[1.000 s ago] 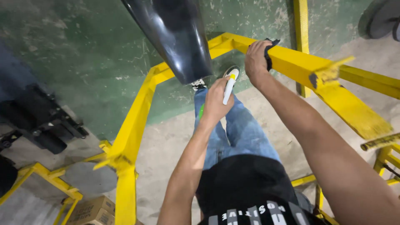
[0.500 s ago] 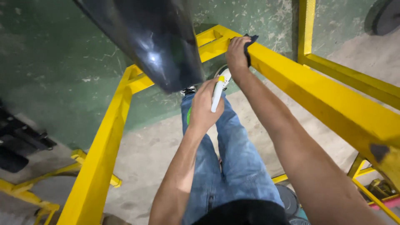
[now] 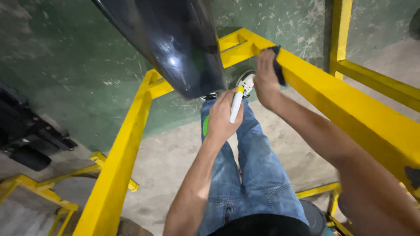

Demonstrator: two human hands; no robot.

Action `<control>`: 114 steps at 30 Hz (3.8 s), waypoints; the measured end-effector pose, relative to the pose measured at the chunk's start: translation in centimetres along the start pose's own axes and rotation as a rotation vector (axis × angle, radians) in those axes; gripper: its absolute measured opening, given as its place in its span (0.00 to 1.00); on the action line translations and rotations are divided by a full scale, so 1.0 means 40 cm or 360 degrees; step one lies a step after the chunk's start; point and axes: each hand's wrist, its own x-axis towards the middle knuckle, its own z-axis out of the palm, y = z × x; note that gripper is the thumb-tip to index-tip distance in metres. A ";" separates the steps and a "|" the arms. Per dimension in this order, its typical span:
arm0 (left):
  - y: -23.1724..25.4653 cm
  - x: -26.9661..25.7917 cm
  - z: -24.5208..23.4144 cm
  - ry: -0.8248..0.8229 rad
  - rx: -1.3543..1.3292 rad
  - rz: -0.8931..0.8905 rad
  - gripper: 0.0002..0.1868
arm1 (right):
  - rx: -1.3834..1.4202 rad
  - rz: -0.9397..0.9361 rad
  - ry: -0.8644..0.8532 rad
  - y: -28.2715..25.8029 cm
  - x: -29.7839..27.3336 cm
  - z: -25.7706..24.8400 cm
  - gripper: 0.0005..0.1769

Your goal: Cleaning gym equipment using a spray bottle and a cloth.

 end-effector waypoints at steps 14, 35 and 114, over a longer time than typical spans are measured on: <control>0.060 -0.038 0.035 -0.0165 0.0041 0.0113 0.26 | -0.0061 0.0043 -0.0058 -0.127 0.169 0.164 0.30; 0.501 -0.299 -0.176 -0.0103 0.0025 0.0578 0.22 | 0.0307 0.0494 0.0084 0.233 -0.463 -0.222 0.25; 0.978 -0.323 -0.025 -0.0026 0.0684 0.0568 0.20 | 0.4235 -0.0470 0.0329 0.437 -0.477 0.155 0.34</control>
